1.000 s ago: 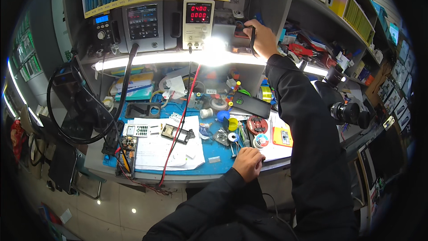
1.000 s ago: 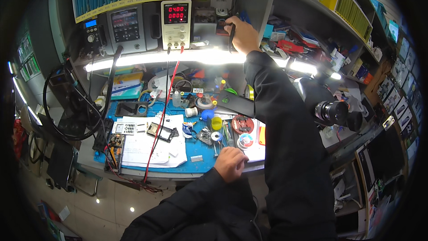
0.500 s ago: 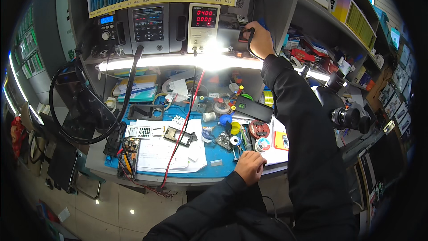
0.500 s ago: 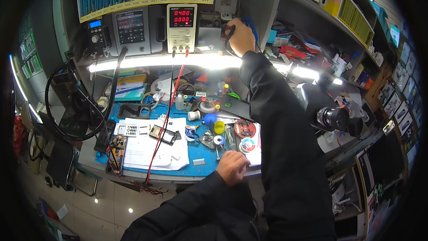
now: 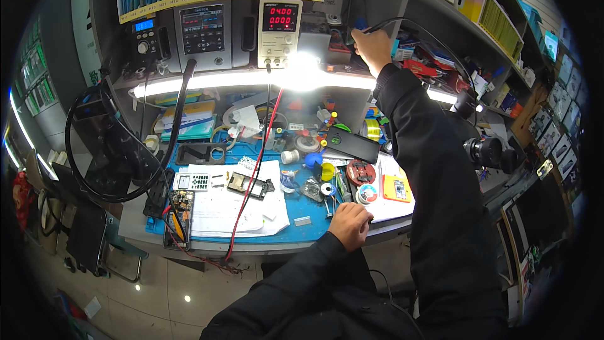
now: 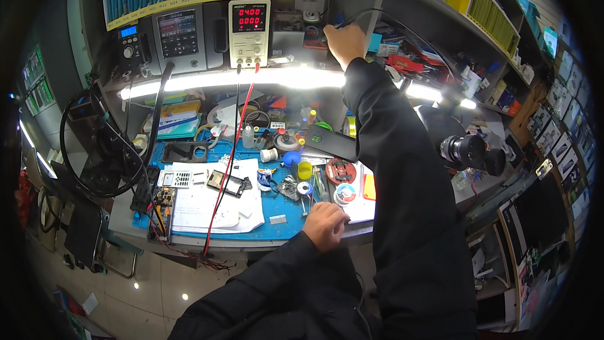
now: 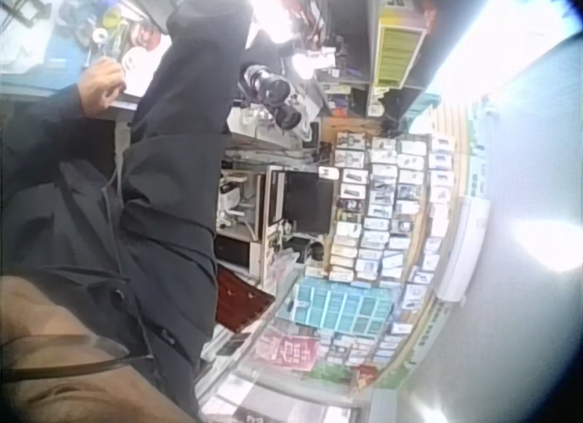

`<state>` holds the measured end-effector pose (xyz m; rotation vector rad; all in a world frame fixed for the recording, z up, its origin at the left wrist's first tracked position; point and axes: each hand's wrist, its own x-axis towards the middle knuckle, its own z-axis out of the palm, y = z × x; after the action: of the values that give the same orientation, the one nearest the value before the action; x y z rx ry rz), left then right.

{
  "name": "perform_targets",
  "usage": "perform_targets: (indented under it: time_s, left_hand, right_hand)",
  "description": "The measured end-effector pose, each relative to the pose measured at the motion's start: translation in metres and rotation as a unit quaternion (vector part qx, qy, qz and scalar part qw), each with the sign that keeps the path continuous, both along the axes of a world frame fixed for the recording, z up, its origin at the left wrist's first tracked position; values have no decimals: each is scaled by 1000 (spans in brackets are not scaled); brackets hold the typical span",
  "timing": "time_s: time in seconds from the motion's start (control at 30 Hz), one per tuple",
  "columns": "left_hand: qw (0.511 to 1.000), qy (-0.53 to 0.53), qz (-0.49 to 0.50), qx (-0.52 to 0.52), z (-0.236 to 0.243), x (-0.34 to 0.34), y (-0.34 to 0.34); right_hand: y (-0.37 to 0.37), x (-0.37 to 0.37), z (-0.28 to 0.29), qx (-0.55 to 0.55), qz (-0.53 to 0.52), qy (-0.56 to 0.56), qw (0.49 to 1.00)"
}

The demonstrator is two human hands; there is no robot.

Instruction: The person uses a multimeter to test points on a disassembled mobile phone motherboard. They connect the probes to various contacts on the board, observe the meter readings, and adjust the probe positions while the phone remains open on the workbench.

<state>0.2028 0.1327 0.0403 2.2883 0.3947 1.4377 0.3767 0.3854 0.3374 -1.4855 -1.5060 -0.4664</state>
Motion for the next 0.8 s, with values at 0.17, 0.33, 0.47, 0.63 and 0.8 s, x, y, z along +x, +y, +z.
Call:
perform_targets:
  time_s: [0.17,0.33,0.47,0.63,0.8]
  left_hand:
    - [1000,-4,-4,0,-1,1,1]
    - [1000,-2,-7,-3,-1,1,1]
    - [1000,2,-7,0,0,-1,2]
    - [1000,0,-9,1,2,-1,1]
    - [1000,-1,-7,2,2,-1,1]
  right_hand:
    - [-17,-4,6,-33,72,315,946]
    - [-19,-17,7,5,113,377,919]
    - [-20,-16,8,-33,75,391,917]
    - [-18,-10,7,-11,89,388,917]
    - [1,-1,3,27,36,206,978]
